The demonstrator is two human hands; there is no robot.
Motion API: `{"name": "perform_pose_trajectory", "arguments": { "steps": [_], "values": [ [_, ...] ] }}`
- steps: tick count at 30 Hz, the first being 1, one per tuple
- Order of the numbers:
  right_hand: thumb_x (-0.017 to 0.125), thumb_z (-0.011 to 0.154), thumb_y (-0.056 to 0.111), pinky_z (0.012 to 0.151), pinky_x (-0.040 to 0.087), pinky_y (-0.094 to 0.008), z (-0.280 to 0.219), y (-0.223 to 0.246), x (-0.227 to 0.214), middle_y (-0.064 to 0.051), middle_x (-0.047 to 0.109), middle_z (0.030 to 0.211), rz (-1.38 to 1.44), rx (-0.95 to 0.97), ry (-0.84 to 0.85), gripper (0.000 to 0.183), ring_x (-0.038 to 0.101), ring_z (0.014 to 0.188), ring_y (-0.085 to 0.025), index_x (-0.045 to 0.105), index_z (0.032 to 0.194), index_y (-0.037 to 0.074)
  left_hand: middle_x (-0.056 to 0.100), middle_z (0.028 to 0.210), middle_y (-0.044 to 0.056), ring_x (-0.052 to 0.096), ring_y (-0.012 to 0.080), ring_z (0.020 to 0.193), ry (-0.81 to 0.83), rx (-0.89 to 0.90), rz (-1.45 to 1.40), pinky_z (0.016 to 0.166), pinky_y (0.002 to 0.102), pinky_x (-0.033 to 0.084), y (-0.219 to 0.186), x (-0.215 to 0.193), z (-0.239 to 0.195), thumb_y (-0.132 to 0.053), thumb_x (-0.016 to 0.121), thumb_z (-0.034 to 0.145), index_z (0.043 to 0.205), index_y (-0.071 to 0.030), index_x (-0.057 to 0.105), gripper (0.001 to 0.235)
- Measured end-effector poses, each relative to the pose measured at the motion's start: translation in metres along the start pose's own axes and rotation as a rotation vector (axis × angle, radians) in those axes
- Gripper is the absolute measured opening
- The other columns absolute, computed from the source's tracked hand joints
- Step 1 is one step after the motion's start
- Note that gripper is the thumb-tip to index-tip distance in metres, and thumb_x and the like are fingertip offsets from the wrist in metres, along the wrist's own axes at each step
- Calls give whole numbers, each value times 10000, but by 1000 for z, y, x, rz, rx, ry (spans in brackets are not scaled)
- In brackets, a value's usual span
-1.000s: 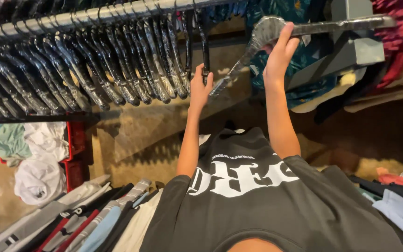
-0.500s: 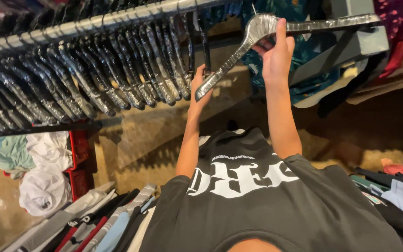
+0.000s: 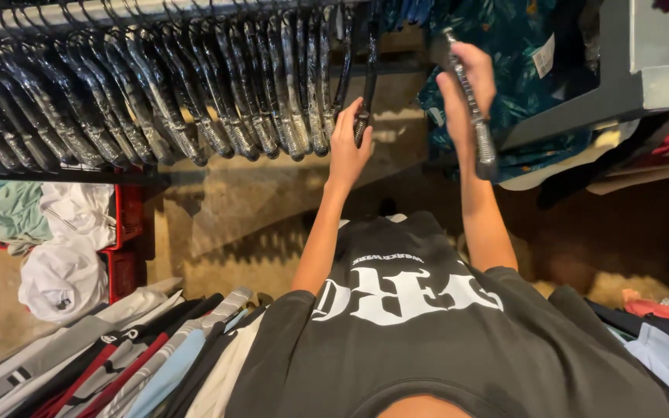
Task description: The person removes various garments, including white shirts and a pink fuzzy item, from a metal clothing rack. They place these items into red plastic baskets on the floor and then proceed to hang a white shirt back onto the rack using a hanger.
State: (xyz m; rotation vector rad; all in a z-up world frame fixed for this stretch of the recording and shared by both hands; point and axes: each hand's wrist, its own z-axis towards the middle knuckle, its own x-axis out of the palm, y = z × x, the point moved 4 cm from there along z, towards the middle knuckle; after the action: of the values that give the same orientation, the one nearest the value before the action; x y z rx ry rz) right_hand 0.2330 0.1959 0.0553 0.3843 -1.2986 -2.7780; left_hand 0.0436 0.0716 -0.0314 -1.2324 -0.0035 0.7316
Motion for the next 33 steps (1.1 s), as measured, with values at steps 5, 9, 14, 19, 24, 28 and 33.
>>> {"name": "perform_pose_trajectory", "arguments": {
  "steps": [5, 9, 14, 19, 24, 28, 33],
  "values": [
    [496, 1070, -22, 986, 435, -309, -10, -37, 23, -107, 601, 1273, 126, 323, 141, 362, 530, 1148, -187, 610, 1414, -20, 575, 1378, 189, 601, 365, 1250, 18, -19, 16, 1082, 413, 484, -7, 4, 7, -17, 665, 945, 1481, -32, 461, 573],
    [437, 1038, -120, 1117, 485, -324, -19, -103, 29, -151, 594, 1489, -13, 58, 276, 491, 581, 1363, -216, 588, 1487, 11, 535, 1445, 186, 546, 374, 1350, -27, 28, -20, 1145, 413, 454, -14, 9, 15, -21, 630, 991, 1500, -32, 454, 539],
    [583, 1086, 59, 874, 522, -286, 6, -130, 70, -68, 573, 1353, 262, 403, 123, 504, 585, 1085, -129, 376, 1543, 110, 526, 1456, 180, 529, 377, 1364, -93, 49, 3, 1149, 418, 442, -13, 7, 19, -53, 633, 991, 1474, -28, 466, 512],
    [637, 1137, 90, 932, 479, -260, -5, -226, 132, -71, 538, 1340, 200, 360, 98, 683, 511, 1075, -123, 254, 1700, 153, 531, 1463, 122, 448, 373, 1453, -284, 102, 288, 1231, 487, 360, -15, -29, 26, -100, 671, 962, 1410, -85, 536, 468],
    [617, 1157, 77, 1070, 415, -237, -16, -212, 185, -38, 463, 1478, 404, 343, 217, 674, 467, 1249, -117, 252, 1719, 143, 439, 1463, 201, 314, 472, 1409, -369, -87, 547, 1149, 615, 255, -6, -68, 21, -246, 800, 827, 1337, -4, 525, 628],
    [616, 1163, 52, 1220, 362, -259, -9, -153, 178, -54, 345, 1717, 463, 270, 188, 661, 422, 1480, -130, 255, 1714, 114, 395, 1478, 211, 318, 446, 1437, -395, -45, 406, 1189, 573, 274, -5, -85, 7, -230, 776, 853, 1427, 37, 473, 702],
    [806, 1030, 175, 1194, 413, -355, -9, -101, 170, -110, 474, 1528, 401, 246, 253, 783, 501, 1383, -209, 262, 1583, 62, 649, 1278, 156, 682, 267, 1105, -386, -394, -42, 1000, 366, 560, 52, -121, -10, -104, 595, 999, 1420, -11, 556, 434]
  ]
}}
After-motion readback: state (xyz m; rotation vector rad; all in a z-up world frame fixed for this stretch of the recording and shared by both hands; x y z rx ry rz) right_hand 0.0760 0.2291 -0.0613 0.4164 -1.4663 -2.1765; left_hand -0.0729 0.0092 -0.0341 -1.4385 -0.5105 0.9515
